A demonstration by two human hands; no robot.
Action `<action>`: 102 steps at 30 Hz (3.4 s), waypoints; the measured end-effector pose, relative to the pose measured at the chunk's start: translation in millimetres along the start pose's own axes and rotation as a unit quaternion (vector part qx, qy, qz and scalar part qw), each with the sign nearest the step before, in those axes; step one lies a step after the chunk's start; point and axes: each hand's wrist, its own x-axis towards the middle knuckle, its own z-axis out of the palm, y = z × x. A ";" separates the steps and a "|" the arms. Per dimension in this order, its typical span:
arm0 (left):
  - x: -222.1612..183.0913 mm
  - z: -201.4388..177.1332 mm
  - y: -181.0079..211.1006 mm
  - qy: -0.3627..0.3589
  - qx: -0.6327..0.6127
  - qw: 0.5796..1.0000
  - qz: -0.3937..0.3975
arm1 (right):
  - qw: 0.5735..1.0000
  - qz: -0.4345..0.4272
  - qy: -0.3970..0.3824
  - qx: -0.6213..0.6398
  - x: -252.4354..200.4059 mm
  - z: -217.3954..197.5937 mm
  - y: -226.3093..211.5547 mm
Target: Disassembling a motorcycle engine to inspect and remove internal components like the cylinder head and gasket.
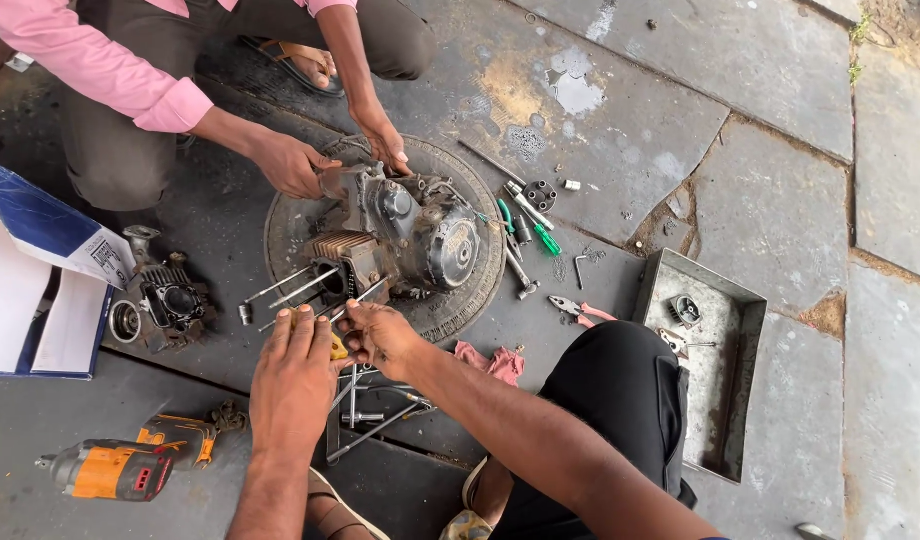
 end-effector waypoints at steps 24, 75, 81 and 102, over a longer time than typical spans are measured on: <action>15.0 -25.6 -9.8 -0.007 -0.138 0.975 -0.173 | 0.999 0.024 -0.009 -0.042 -1.6 -0.5 -7.8; 3.7 14.3 -28.0 -0.088 -0.260 0.903 -0.332 | 0.979 0.060 0.048 -0.188 1.5 -2.3 -28.5; 9.8 -5.0 -21.4 0.054 0.002 0.999 0.008 | 0.982 0.061 0.047 -0.171 -1.3 -3.9 -28.5; 20.1 -11.2 -8.4 -0.092 -0.082 0.978 -0.166 | 0.985 0.058 0.007 -0.161 -4.9 -4.0 -31.3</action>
